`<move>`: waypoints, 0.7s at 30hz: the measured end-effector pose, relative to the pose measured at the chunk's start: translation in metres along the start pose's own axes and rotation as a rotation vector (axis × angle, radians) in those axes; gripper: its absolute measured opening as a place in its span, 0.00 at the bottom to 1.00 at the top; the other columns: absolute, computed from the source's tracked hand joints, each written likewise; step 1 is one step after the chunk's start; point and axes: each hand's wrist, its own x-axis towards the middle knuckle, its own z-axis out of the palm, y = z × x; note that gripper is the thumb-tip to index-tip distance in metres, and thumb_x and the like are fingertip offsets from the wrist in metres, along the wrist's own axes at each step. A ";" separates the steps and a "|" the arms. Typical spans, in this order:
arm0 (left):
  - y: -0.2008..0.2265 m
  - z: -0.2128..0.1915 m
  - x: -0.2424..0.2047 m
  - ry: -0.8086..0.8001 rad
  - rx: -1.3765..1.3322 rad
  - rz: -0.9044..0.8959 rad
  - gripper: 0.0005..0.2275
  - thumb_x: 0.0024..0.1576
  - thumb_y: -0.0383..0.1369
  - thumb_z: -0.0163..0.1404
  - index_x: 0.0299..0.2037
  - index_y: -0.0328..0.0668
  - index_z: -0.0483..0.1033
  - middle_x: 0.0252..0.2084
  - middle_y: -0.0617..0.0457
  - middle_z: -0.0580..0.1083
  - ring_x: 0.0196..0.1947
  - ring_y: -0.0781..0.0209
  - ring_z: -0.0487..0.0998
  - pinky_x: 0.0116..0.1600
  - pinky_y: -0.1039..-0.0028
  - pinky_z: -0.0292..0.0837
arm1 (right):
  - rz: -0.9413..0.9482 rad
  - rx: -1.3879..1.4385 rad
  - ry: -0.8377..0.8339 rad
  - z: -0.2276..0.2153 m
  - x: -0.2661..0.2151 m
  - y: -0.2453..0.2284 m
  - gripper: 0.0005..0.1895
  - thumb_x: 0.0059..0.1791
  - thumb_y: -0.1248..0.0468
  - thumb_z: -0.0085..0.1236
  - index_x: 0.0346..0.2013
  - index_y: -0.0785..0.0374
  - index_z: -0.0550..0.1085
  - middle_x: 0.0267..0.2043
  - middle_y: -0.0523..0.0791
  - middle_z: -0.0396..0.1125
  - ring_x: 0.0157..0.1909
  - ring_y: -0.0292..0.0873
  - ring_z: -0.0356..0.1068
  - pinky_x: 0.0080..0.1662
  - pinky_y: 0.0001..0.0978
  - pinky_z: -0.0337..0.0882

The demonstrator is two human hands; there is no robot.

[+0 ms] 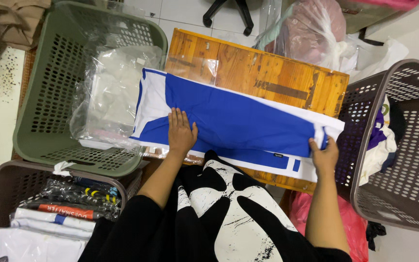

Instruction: The person folds a white and blue shirt on a wooden table, places it inside a clear plastic bag, seals the bag, and puts the packaged shirt into a basket.

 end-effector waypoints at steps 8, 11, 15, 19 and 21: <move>-0.004 -0.011 0.006 0.086 -0.047 -0.040 0.21 0.45 0.39 0.44 0.43 0.25 0.68 0.47 0.34 0.66 0.54 0.41 0.61 0.61 0.53 0.44 | 0.173 -0.027 0.027 0.032 -0.006 0.030 0.17 0.40 0.62 0.62 0.39 0.59 0.68 0.25 0.46 0.61 0.29 0.43 0.61 0.31 0.32 0.61; -0.002 -0.031 0.027 0.085 -0.071 -0.064 0.21 0.46 0.40 0.44 0.45 0.29 0.67 0.50 0.37 0.64 0.55 0.43 0.60 0.61 0.52 0.42 | 0.054 0.010 0.167 0.034 0.003 0.030 0.07 0.40 0.62 0.61 0.30 0.56 0.72 0.16 0.41 0.56 0.19 0.37 0.54 0.23 0.26 0.53; -0.010 -0.043 0.057 -0.212 -0.149 -0.077 0.25 0.54 0.42 0.40 0.57 0.33 0.56 0.62 0.39 0.49 0.63 0.47 0.45 0.63 0.56 0.32 | -0.281 -0.008 0.290 0.018 -0.003 -0.007 0.10 0.43 0.69 0.61 0.36 0.64 0.72 0.25 0.52 0.61 0.27 0.51 0.61 0.32 0.34 0.60; -0.025 -0.026 0.066 -0.517 -0.085 -0.159 0.28 0.56 0.49 0.31 0.61 0.39 0.48 0.65 0.44 0.44 0.65 0.53 0.39 0.65 0.58 0.26 | -0.286 -0.184 0.302 0.022 -0.004 0.015 0.22 0.39 0.69 0.64 0.45 0.66 0.68 0.29 0.53 0.64 0.30 0.56 0.65 0.32 0.40 0.64; -0.025 -0.023 0.067 -0.563 -0.051 -0.150 0.29 0.55 0.51 0.29 0.62 0.39 0.45 0.65 0.44 0.42 0.66 0.53 0.36 0.65 0.57 0.23 | -0.230 -0.455 0.362 0.027 -0.008 0.026 0.28 0.37 0.66 0.63 0.50 0.63 0.64 0.37 0.47 0.59 0.33 0.48 0.63 0.36 0.37 0.65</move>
